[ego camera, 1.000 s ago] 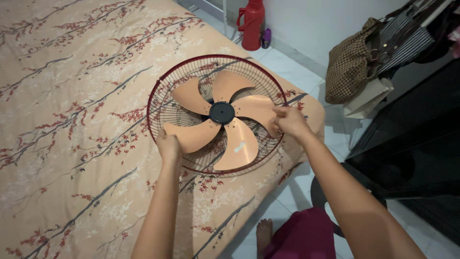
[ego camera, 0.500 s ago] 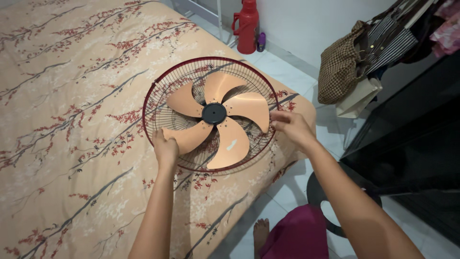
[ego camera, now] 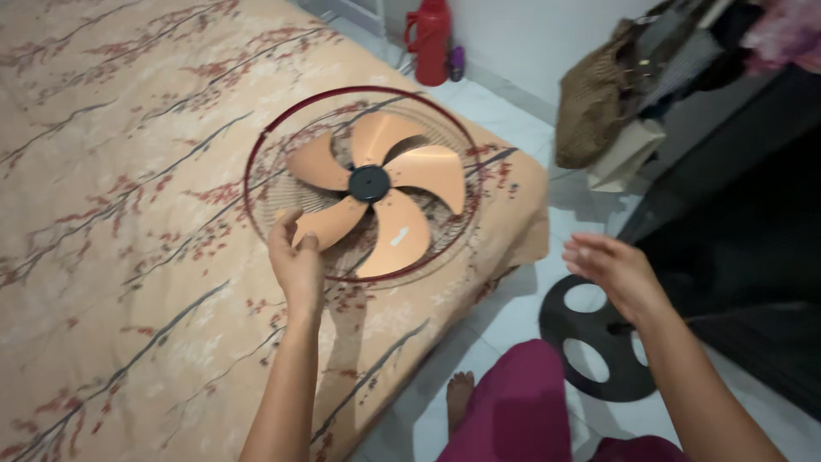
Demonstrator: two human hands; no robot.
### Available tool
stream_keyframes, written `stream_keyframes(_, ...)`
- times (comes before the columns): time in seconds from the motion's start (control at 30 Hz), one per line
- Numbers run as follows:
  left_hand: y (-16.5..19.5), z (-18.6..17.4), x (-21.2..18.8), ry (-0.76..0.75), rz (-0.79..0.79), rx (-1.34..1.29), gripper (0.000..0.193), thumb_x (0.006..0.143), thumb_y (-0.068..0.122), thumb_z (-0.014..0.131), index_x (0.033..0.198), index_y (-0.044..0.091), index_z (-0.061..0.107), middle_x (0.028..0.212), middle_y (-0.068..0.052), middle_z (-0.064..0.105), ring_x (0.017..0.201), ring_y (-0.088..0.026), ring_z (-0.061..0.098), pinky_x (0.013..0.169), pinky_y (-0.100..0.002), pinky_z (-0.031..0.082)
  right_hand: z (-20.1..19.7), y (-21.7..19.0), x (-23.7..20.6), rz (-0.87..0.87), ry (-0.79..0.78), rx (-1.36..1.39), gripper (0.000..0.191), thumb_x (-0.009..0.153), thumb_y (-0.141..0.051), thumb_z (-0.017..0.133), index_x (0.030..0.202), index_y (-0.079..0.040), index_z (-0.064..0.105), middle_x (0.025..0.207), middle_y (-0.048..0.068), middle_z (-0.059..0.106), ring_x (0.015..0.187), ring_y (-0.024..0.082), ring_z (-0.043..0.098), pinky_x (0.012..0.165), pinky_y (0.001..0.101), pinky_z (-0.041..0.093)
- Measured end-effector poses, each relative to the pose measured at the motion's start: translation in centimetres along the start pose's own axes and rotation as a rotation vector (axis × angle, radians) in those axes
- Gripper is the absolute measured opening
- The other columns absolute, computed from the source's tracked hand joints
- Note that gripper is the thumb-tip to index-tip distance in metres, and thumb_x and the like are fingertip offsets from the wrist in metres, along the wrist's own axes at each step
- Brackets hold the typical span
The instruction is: The person disassembles a standing electric fan: they remove the front grille and place it on the bed, unscrew and remove the blade assembly, then remove the rear grille. They then begin reassembling by fitting the rear grille back onto the fan motor and tightening the retaining cap on the hub by hand.
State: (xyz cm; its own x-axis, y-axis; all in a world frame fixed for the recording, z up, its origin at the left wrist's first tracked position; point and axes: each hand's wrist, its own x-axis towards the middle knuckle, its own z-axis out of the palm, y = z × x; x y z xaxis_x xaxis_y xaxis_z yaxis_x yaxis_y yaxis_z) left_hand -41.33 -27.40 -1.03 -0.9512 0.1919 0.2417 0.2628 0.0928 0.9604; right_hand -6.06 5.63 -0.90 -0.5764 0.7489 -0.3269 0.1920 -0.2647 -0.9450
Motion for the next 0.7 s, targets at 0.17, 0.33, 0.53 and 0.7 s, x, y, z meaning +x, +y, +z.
stream_keyframes(0.17,4.1,5.2,-3.9,-0.231,0.07,-0.127,0.038,0.092,-0.003,0.055,0.129,0.002,0.061,0.131,-0.012,0.063,0.125,-0.023,0.061,0.11,-0.036,0.046,-9.0,1.9,-5.4,0.05,0.203,0.105,0.04,0.099,-0.008,0.056,0.137,0.004,0.057,0.13,0.021,0.066,0.119,0.032,0.066,0.099,0.0432,0.056)
stream_keyframes(0.33,7.7,12.3,-9.6,-0.481,0.094,-0.262,0.029,0.098,-0.001,0.058,0.126,0.002,0.061,0.124,-0.01,0.066,0.114,-0.018,0.063,0.096,-0.03,0.052,-18.4,4.2,-10.7,-0.013,0.399,0.304,0.039,0.1,-0.006,0.052,0.137,0.007,0.055,0.13,0.022,0.064,0.12,0.035,0.065,0.102,0.0472,0.054)
stream_keyframes(0.53,11.0,20.8,-18.4,-0.796,-0.24,-0.34,0.04,0.099,-0.005,0.053,0.134,0.009,0.066,0.107,-0.018,0.066,0.079,-0.03,0.053,0.064,-0.038,0.042,-27.6,6.0,-16.3,-0.099,0.592,0.425,0.036,0.101,-0.005,0.052,0.135,0.008,0.053,0.13,0.024,0.063,0.12,0.037,0.065,0.102,0.0468,0.055)
stream_keyframes(0.7,14.3,27.4,-25.2,-0.859,0.299,-0.375,0.033,0.088,-0.008,0.056,0.116,0.006,0.068,0.121,-0.01,0.066,0.108,-0.021,0.066,0.081,-0.03,0.056,-32.4,6.3,-18.5,-0.165,0.729,0.555,0.036,0.104,-0.009,0.05,0.135,0.007,0.053,0.128,0.027,0.061,0.118,0.041,0.065,0.101,0.0489,0.055)
